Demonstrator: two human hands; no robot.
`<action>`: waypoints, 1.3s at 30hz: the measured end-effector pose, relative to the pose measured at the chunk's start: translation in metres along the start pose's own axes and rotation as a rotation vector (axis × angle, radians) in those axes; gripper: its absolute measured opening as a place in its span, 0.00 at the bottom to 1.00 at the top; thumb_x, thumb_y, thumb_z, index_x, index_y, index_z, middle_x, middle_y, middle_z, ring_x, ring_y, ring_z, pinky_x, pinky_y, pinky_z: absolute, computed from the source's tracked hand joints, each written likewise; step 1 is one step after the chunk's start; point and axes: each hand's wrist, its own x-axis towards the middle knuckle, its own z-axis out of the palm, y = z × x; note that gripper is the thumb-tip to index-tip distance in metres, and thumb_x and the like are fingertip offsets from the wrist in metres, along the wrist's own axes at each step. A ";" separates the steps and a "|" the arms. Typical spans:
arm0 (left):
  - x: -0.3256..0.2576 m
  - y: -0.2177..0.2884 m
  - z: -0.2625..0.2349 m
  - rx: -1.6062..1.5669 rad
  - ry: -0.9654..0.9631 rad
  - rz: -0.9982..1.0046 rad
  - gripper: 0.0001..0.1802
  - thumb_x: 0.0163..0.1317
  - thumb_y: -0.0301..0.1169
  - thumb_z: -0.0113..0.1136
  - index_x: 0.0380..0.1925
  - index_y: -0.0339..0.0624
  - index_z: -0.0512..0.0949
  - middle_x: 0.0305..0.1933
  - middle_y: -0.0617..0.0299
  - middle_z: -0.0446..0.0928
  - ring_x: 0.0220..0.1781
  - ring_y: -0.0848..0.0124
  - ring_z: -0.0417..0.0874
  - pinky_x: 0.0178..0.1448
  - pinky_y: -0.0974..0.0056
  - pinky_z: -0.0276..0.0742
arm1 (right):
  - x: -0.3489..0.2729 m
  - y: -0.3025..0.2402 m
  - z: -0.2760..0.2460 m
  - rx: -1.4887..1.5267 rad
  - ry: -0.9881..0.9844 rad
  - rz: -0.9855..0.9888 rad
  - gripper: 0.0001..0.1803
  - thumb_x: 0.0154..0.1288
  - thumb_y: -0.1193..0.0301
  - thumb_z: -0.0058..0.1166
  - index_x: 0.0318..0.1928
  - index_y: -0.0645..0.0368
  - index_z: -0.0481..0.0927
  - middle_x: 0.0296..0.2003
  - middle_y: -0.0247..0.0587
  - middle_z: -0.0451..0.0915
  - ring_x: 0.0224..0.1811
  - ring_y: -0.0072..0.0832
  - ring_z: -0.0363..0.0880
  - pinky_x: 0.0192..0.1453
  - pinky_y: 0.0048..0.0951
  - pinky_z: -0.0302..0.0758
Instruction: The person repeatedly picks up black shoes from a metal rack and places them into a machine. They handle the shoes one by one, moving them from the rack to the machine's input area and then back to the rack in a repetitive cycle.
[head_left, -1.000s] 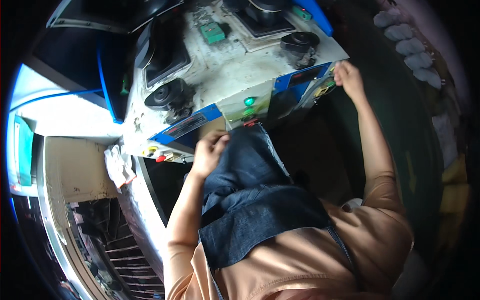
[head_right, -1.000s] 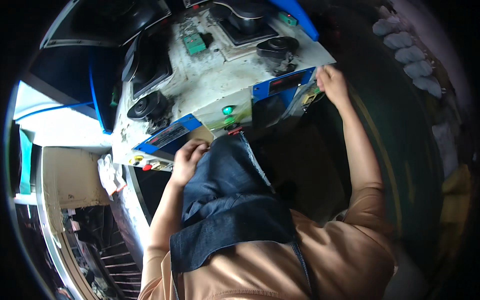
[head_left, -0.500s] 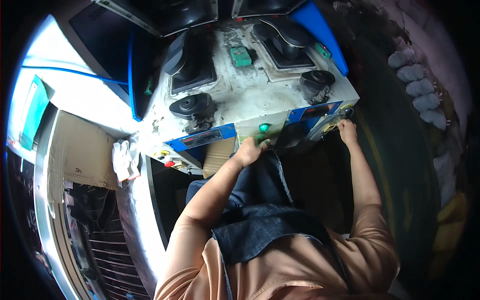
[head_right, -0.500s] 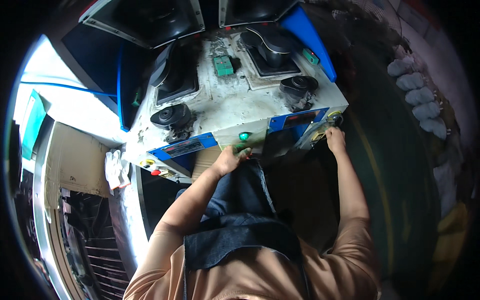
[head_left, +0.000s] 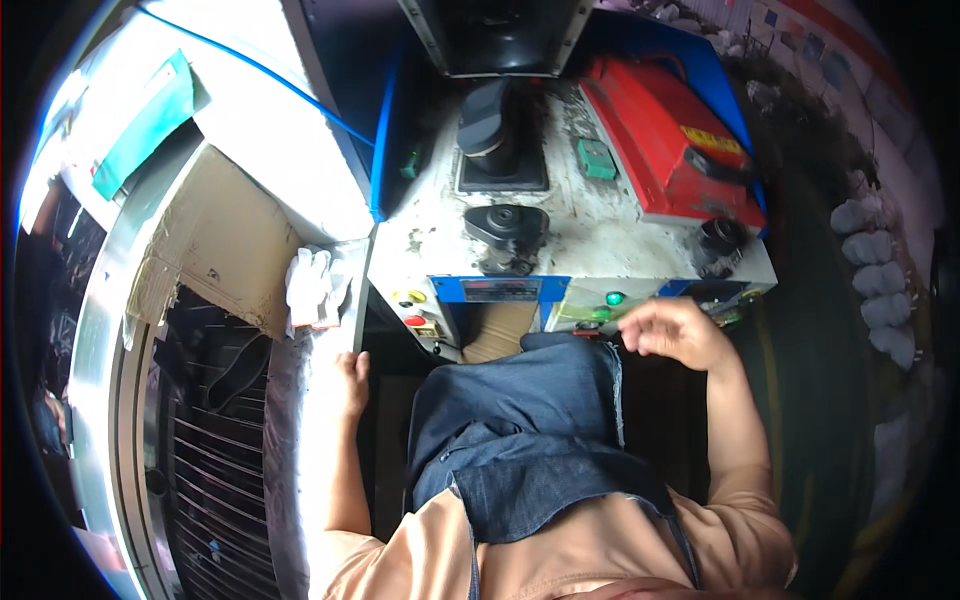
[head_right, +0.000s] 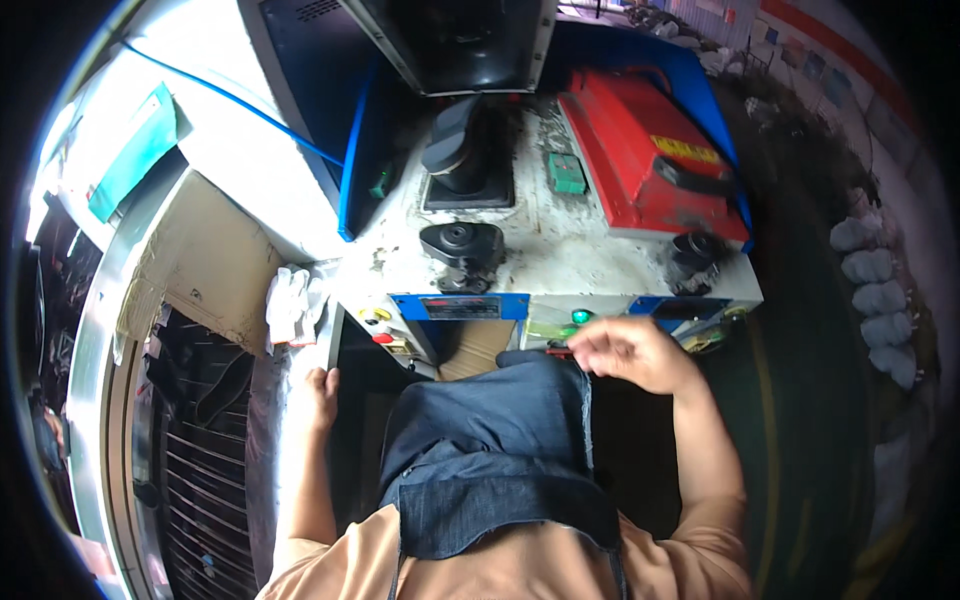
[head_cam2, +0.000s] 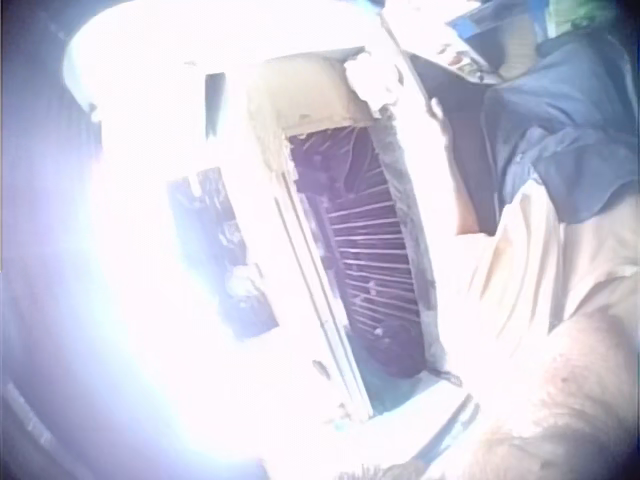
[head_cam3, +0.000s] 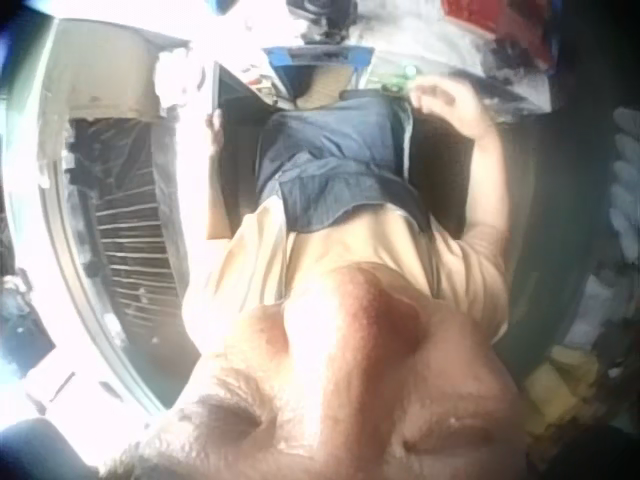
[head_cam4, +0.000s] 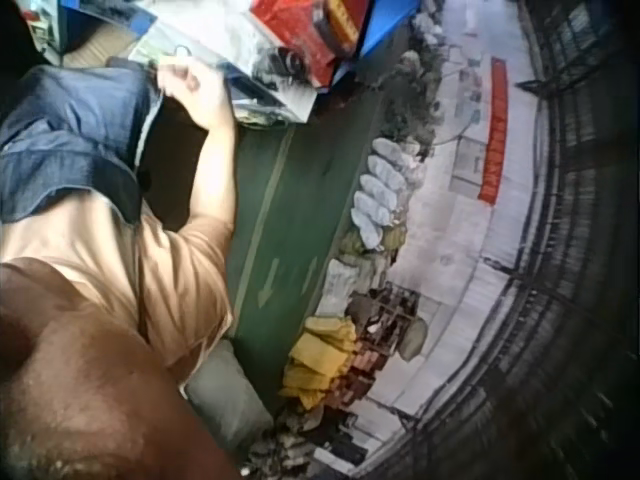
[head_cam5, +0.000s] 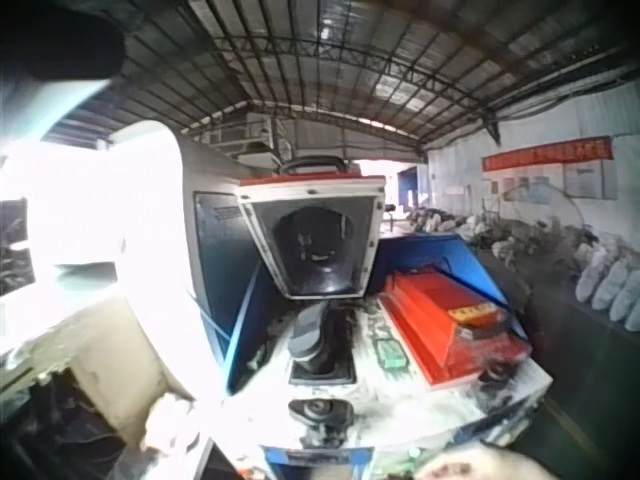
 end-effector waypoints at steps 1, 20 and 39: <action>-0.001 -0.023 0.003 0.061 0.031 -0.013 0.16 0.68 0.39 0.58 0.29 0.37 0.77 0.34 0.48 0.76 0.39 0.47 0.79 0.46 0.48 0.75 | 0.027 -0.009 0.003 0.054 0.037 -0.047 0.14 0.69 0.74 0.60 0.53 0.65 0.79 0.41 0.37 0.82 0.43 0.19 0.79 0.47 0.22 0.76; -0.009 -0.073 0.020 0.056 0.115 -0.031 0.14 0.63 0.41 0.61 0.31 0.40 0.76 0.37 0.51 0.74 0.44 0.53 0.74 0.50 0.50 0.67 | 0.402 0.014 -0.001 -1.335 0.483 0.623 0.51 0.50 0.48 0.69 0.72 0.52 0.63 0.67 0.66 0.62 0.67 0.54 0.70 0.68 0.43 0.72; -0.027 0.047 -0.029 -1.724 -0.374 0.110 0.42 0.69 0.58 0.53 0.71 0.38 0.59 0.63 0.53 0.73 0.65 0.63 0.74 0.66 0.56 0.71 | 0.168 0.005 0.050 0.874 0.100 0.024 0.28 0.73 0.56 0.51 0.62 0.65 0.73 0.57 0.44 0.79 0.58 0.35 0.79 0.64 0.41 0.76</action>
